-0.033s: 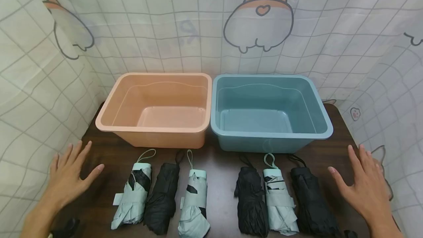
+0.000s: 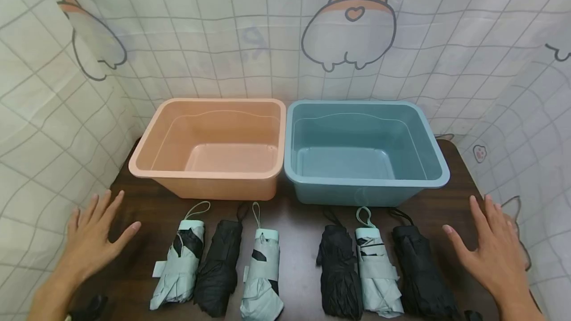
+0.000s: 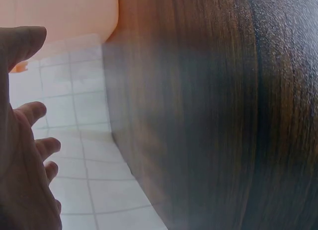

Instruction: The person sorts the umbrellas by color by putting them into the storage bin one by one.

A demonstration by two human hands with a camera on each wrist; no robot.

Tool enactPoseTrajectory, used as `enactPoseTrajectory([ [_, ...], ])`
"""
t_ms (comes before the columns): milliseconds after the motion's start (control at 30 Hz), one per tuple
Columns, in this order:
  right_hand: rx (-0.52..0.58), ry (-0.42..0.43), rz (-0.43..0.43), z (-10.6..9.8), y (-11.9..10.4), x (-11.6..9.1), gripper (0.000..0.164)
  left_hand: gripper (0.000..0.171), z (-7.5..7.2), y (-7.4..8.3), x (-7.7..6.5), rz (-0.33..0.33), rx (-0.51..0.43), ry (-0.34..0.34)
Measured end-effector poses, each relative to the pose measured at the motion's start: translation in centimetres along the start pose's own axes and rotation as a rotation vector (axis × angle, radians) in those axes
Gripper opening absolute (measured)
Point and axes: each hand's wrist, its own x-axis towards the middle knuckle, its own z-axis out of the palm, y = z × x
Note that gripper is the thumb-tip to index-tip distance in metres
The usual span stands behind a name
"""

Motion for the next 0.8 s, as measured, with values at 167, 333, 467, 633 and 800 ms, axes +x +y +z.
enactPoseTrajectory([
  [167,0.006,0.001,-0.008,0.1,0.0,0.1,0.093,0.090,0.1,0.1,-0.1,-0.010,-0.008,-0.010],
  [333,0.038,0.012,-0.011,0.0,-0.5,0.1,0.091,0.090,0.3,0.3,-0.1,-0.009,-0.018,-0.015],
  [467,0.057,0.011,-0.008,-0.3,-1.2,-0.2,0.089,0.090,0.2,0.3,-0.1,-0.004,-0.030,-0.001],
  [633,0.077,-0.014,0.005,-0.6,-1.9,-0.6,0.086,0.090,-0.1,0.5,0.2,0.009,-0.059,0.033],
  [800,0.097,-0.018,-0.011,-0.8,-2.3,-0.8,0.086,0.091,-0.5,1.2,0.7,0.027,-0.148,0.079],
])
